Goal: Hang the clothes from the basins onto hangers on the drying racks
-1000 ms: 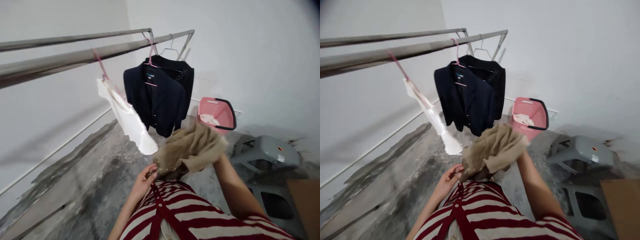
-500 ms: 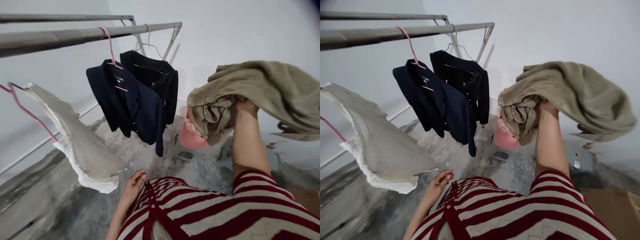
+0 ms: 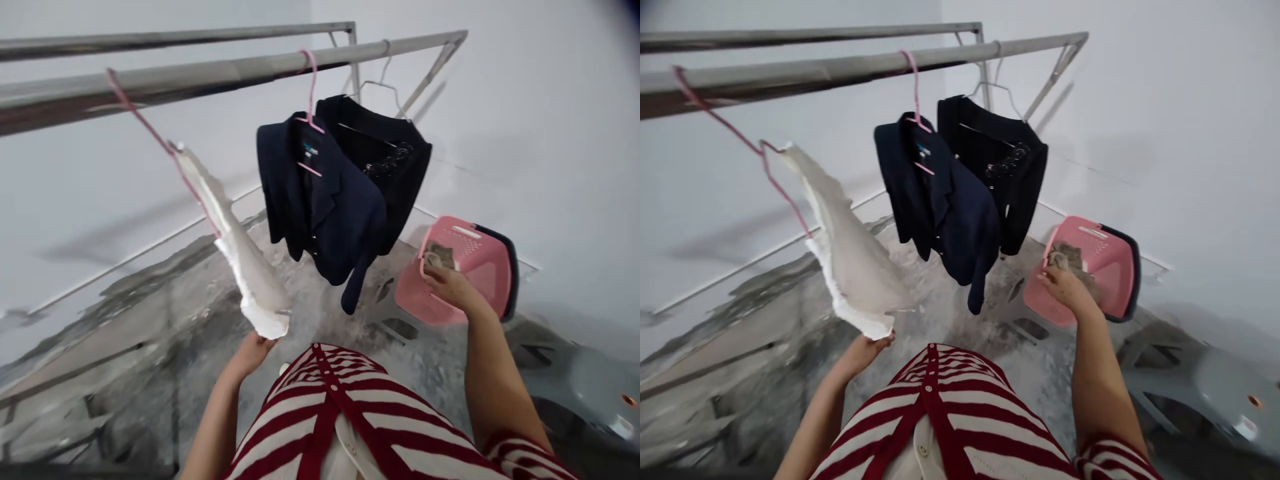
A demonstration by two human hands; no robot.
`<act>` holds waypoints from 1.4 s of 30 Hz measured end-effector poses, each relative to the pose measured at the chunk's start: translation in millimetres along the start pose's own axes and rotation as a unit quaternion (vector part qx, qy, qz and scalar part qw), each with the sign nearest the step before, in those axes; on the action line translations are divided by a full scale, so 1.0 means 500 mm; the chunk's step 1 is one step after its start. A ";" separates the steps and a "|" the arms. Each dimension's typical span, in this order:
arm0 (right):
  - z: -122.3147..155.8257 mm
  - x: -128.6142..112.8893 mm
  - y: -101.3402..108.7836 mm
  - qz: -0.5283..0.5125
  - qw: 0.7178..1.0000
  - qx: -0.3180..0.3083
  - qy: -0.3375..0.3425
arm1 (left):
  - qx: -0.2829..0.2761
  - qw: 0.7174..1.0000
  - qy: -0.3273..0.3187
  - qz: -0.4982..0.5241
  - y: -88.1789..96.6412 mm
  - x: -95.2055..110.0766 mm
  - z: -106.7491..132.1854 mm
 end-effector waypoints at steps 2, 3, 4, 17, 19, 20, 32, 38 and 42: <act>-0.028 -0.077 -0.026 -0.045 0.997 -0.034 0.045 | 0.055 0.998 0.007 -0.002 0.057 -0.014 0.007; -0.045 -0.127 -0.035 -0.083 0.993 -0.036 0.073 | 0.099 0.995 0.003 0.009 0.087 -0.015 0.014; -0.062 -0.182 -0.042 -0.126 0.986 -0.029 0.100 | 0.150 0.988 -0.012 0.029 0.114 -0.011 0.023; -0.256 -0.605 -0.139 -0.177 0.950 0.023 0.256 | 0.212 0.851 -0.481 -0.014 0.069 0.235 0.090; -0.291 -0.613 -0.140 -0.170 0.954 0.031 0.244 | 0.184 0.860 -0.476 -0.006 0.093 0.233 0.077; -0.310 -0.619 -0.140 -0.181 0.953 0.033 0.241 | 0.192 0.863 -0.466 0.018 0.115 0.233 0.069; -0.373 -0.720 -0.108 -0.367 0.898 0.078 0.231 | 0.380 0.788 -0.387 0.291 0.327 0.222 0.046; -0.230 -0.681 -0.146 -0.401 0.899 0.054 0.167 | 0.459 0.776 -0.378 0.210 0.306 0.228 0.059; -0.141 -0.649 -0.208 -0.416 0.901 0.002 0.122 | 0.470 0.811 -0.334 0.101 0.289 0.231 0.006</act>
Point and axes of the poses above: each hand's wrist, its own z-axis away from the middle knuckle, its own y-axis out of the back of the hand, x = y × z, the point moved 1 cm from there along -z, towards the middle knuckle, and after that the axes turned 15 degrees about y, right-handed, at the moved point
